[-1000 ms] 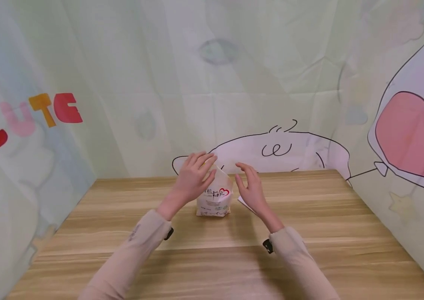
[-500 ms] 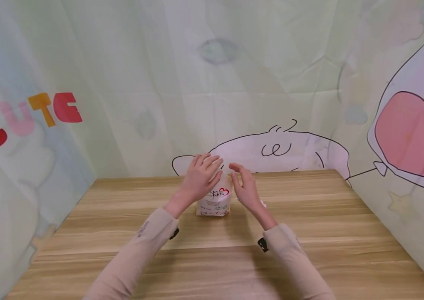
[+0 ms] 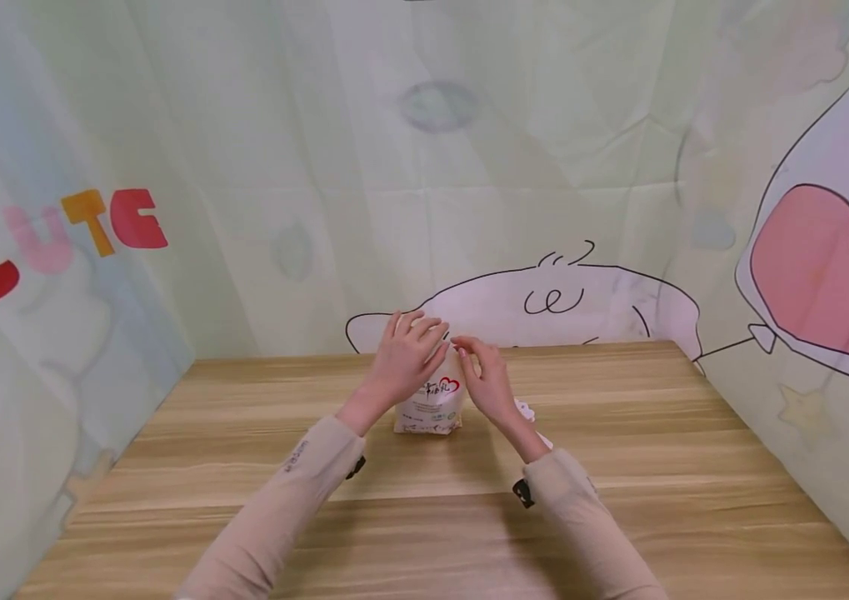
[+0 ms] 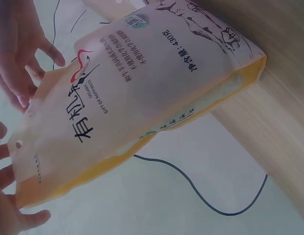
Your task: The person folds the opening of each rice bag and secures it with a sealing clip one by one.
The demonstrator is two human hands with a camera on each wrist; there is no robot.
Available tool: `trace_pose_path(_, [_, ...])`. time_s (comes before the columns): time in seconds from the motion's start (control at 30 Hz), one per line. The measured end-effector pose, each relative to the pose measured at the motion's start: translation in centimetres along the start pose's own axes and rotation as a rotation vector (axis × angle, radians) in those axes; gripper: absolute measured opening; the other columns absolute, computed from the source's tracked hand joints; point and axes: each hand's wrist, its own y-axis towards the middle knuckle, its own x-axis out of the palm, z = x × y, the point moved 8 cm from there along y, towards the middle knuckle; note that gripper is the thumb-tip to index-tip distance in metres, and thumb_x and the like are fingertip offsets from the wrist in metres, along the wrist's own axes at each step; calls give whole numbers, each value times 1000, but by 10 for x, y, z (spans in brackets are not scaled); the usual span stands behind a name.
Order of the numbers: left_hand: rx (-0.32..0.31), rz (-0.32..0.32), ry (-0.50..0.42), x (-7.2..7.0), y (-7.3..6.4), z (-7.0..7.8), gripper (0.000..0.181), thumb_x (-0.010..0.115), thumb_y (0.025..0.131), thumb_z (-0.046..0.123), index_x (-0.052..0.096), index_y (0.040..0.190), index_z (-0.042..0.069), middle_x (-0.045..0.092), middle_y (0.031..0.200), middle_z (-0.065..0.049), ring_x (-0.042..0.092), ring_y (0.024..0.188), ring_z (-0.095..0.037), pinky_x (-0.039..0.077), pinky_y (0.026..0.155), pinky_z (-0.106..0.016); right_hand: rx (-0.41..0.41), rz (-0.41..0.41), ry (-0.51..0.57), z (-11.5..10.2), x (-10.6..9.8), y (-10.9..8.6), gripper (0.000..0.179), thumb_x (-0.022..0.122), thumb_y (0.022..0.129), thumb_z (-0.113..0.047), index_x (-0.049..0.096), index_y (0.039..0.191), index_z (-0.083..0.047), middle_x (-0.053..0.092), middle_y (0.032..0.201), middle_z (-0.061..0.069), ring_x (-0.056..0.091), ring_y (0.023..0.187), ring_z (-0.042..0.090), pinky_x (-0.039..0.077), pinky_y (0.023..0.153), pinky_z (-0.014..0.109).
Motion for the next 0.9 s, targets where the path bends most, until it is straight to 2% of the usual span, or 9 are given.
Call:
trace_pose_path(0.43, [-31, -17, 10, 1, 4, -1, 20, 46, 91, 29, 60, 91, 16, 62, 113, -2, 45, 118, -27, 28, 98, -55, -7, 15, 22, 0, 2, 2, 23, 46, 92, -12, 60, 108, -3, 62, 104, 16, 49, 93, 26, 42, 80, 49])
trace_pose_path(0.7, [-44, -42, 22, 5, 4, -1, 23, 43, 92, 32, 61, 93, 17, 62, 112, -1, 44, 119, -26, 28, 99, -56, 58, 19, 88, 5, 4, 1, 24, 44, 93, -15, 60, 105, -1, 61, 106, 17, 51, 97, 26, 41, 79, 35])
trace_pose_path(0.9, [-36, -35, 30, 6, 3, 1, 22, 44, 92, 33, 60, 95, 18, 63, 111, -1, 45, 117, -26, 28, 99, -55, 83, 16, 102, 7, 6, 1, 25, 43, 94, -18, 60, 103, -2, 61, 105, 16, 51, 97, 25, 40, 79, 33])
